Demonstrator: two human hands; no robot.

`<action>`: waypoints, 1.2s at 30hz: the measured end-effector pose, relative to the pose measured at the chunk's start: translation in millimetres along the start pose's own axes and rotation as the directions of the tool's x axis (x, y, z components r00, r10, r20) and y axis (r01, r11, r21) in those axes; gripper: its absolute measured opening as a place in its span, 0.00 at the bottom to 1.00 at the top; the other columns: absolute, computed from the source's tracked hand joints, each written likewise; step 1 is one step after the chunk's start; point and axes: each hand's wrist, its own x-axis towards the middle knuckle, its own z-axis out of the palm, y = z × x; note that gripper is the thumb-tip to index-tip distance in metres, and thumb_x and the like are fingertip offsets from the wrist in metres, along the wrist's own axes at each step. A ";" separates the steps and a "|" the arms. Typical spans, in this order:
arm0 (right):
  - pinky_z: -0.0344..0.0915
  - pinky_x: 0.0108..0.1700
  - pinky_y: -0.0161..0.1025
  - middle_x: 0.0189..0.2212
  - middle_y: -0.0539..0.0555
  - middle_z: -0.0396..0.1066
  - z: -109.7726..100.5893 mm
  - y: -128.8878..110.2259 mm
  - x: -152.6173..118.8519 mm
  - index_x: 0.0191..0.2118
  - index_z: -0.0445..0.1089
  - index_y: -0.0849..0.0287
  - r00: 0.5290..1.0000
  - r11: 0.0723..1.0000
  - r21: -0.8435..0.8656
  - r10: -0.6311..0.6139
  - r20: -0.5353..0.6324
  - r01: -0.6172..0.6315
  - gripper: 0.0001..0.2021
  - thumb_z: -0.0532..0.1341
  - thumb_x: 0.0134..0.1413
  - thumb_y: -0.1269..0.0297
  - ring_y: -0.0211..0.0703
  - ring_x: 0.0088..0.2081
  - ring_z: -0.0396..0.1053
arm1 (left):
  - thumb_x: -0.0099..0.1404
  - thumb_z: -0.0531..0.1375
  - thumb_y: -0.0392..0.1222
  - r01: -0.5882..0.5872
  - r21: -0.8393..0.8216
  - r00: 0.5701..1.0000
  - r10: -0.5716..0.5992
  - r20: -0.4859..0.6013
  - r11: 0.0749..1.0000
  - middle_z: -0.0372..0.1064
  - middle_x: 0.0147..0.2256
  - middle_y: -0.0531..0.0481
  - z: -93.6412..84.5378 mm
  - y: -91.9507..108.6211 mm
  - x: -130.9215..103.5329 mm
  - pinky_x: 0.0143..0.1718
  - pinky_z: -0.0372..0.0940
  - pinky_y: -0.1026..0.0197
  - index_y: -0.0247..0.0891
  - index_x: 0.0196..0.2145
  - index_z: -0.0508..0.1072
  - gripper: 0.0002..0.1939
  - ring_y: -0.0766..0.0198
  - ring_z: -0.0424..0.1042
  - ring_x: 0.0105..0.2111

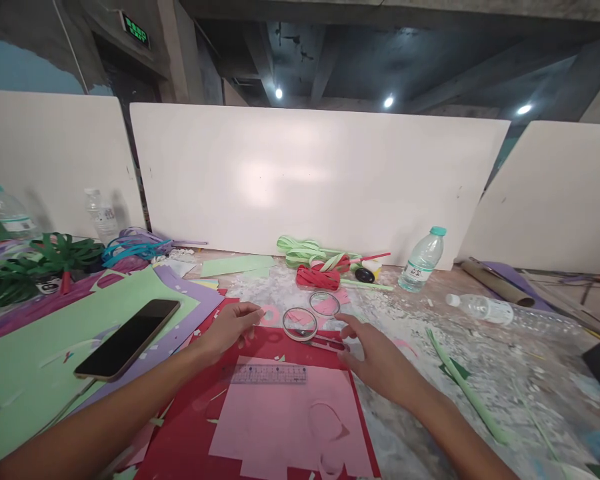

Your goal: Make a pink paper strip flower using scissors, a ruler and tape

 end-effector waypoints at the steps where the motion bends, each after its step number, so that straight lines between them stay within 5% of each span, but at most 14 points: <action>1: 0.63 0.48 0.47 0.46 0.54 0.70 -0.6 0.0 -5.0 0.59 0.54 0.47 1.000 1.000 -0.007 -0.002 -0.011 0.002 0.26 0.56 0.54 0.59 0.49 0.45 0.68 | 0.55 0.61 0.55 0.001 0.008 1.000 -0.001 0.003 1.000 0.59 0.18 0.56 -0.4 -0.8 1.3 0.15 0.53 0.68 0.37 0.27 0.69 0.17 0.70 0.59 0.18; 11: 0.65 0.46 0.46 0.45 0.54 0.72 3.2 -5.1 -14.5 0.58 0.58 0.47 1.000 0.999 0.036 -0.028 0.000 0.028 0.26 0.58 0.52 0.60 0.52 0.45 0.69 | 0.54 0.61 0.54 -0.002 0.064 0.998 -0.002 0.060 0.998 0.67 0.25 0.51 -10.0 -1.2 11.5 0.16 0.55 0.68 0.35 0.28 0.70 0.17 0.70 0.63 0.18; 19: 0.60 0.51 0.48 0.49 0.57 0.68 24.6 -57.5 -8.4 0.59 0.57 0.51 0.975 0.979 0.080 -0.194 0.110 0.186 0.28 0.59 0.51 0.64 0.54 0.51 0.64 | 0.52 0.61 0.54 0.026 0.099 0.997 -0.033 0.067 0.995 0.71 0.33 0.46 -26.8 -7.9 13.1 0.16 0.54 0.68 0.34 0.29 0.70 0.18 0.69 0.66 0.20; 26: 0.62 0.37 0.40 0.36 0.54 0.70 46.0 -79.4 5.6 0.53 0.64 0.53 0.926 0.952 0.051 -0.307 0.221 0.303 0.24 0.55 0.48 0.74 0.47 0.38 0.66 | 0.51 0.62 0.53 0.045 0.119 0.998 -0.049 0.037 0.992 0.70 0.31 0.45 -44.4 -11.0 25.0 0.15 0.53 0.69 0.34 0.30 0.69 0.18 0.68 0.65 0.22; 31: 0.60 0.37 0.39 0.38 0.54 0.70 46.8 -76.2 11.6 0.50 0.65 0.51 0.925 0.947 0.045 -0.321 0.201 0.319 0.23 0.55 0.47 0.76 0.47 0.39 0.65 | 0.52 0.61 0.54 0.035 0.109 0.999 -0.039 0.031 0.993 0.69 0.30 0.47 -49.5 -2.3 20.0 0.16 0.53 0.69 0.35 0.29 0.68 0.18 0.69 0.64 0.22; 34: 0.58 0.33 0.37 0.32 0.52 0.69 45.4 -78.7 13.7 0.44 0.67 0.53 0.931 0.951 0.000 -0.301 0.207 0.308 0.19 0.54 0.45 0.77 0.45 0.34 0.64 | 0.52 0.61 0.52 0.009 0.125 0.994 -0.022 0.105 0.992 0.66 0.23 0.51 -41.7 12.0 1.4 0.17 0.55 0.68 0.36 0.26 0.69 0.15 0.68 0.64 0.21; 36: 0.56 0.31 0.36 0.30 0.52 0.68 44.2 -80.7 15.6 0.40 0.66 0.55 0.927 0.949 -0.028 -0.299 0.226 0.313 0.16 0.54 0.44 0.77 0.45 0.33 0.63 | 0.53 0.60 0.49 -0.011 0.201 0.964 -0.043 0.263 0.979 0.61 0.17 0.54 -31.3 20.3 -15.9 0.18 0.55 0.66 0.36 0.25 0.70 0.12 0.68 0.61 0.17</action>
